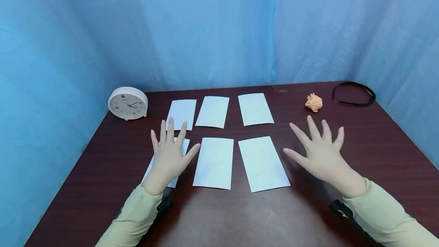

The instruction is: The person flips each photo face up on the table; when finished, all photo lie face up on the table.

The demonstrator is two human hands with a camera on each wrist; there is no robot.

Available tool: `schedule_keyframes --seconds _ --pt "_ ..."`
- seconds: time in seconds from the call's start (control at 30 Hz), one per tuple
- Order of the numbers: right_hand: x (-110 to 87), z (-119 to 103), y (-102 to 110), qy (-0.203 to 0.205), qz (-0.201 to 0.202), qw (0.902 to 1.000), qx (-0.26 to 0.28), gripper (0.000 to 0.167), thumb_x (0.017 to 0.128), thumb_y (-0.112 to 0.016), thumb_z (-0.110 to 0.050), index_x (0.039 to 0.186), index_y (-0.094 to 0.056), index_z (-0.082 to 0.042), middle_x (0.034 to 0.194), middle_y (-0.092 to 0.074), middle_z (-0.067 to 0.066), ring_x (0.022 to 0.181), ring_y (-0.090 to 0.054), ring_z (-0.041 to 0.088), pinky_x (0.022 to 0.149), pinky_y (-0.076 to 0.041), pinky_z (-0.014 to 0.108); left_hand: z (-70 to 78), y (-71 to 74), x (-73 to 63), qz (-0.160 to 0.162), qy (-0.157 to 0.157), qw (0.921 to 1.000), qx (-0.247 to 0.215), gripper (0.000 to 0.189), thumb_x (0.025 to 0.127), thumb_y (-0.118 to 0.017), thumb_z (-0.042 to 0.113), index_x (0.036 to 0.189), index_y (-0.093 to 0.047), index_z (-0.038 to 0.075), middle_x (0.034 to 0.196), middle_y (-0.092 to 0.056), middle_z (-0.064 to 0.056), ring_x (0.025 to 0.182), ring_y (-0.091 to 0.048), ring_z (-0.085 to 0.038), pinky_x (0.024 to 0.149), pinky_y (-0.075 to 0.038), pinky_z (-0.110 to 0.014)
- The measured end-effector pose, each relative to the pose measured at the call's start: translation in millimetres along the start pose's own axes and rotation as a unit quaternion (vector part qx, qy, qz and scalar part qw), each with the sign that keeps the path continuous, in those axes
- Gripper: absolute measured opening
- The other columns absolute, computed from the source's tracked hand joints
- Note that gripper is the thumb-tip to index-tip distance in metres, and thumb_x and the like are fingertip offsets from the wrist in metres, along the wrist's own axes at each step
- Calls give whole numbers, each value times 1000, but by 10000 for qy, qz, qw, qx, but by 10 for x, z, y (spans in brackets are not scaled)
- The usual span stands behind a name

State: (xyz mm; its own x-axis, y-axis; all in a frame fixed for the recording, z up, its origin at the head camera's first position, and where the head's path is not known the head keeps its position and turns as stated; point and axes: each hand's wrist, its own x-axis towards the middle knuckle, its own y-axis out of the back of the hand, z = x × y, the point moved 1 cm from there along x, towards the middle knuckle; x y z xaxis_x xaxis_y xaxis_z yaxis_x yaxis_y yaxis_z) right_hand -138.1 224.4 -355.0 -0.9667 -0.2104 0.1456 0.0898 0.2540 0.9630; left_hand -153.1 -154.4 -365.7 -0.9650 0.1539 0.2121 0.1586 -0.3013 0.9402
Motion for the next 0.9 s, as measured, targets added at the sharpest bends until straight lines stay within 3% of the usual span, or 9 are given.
schedule_keyframes --seconds 0.27,0.47,0.7,0.9 --pt "-9 -74 -76 440 -288 9985 155 73 89 -55 -56 147 -32 -18 151 -18 29 132 -19 55 101 -4 72 246 -129 25 -227 -352 9990 -146 78 90 -48 58 150 -26 13 157 -8 -23 144 2 -42 110 6 -65" --pt "-28 -166 -143 638 -651 9953 318 72 88 -59 -51 145 -35 -15 150 -22 30 129 -28 55 103 -15 68 497 -253 8 -707 -704 9948 -188 80 88 -49 61 150 -27 16 157 -11 -20 145 -2 -39 112 2 -63" --pt "-37 -206 -276 873 -1143 9891 307 70 86 -62 -49 142 -43 -13 148 -31 28 128 -35 51 101 -30 64 779 -347 24 -1288 -1112 9854 77 84 85 -48 68 150 -29 18 158 -12 -17 146 -8 -36 112 -4 -63" --pt "-38 -216 -311 933 -1470 9843 281 68 83 -66 -47 139 -48 -13 146 -36 26 128 -38 47 98 -36 62 989 -428 23 -1944 -1456 9692 396 83 85 -51 67 149 -33 17 157 -17 -18 146 -10 -35 113 -7 -61"
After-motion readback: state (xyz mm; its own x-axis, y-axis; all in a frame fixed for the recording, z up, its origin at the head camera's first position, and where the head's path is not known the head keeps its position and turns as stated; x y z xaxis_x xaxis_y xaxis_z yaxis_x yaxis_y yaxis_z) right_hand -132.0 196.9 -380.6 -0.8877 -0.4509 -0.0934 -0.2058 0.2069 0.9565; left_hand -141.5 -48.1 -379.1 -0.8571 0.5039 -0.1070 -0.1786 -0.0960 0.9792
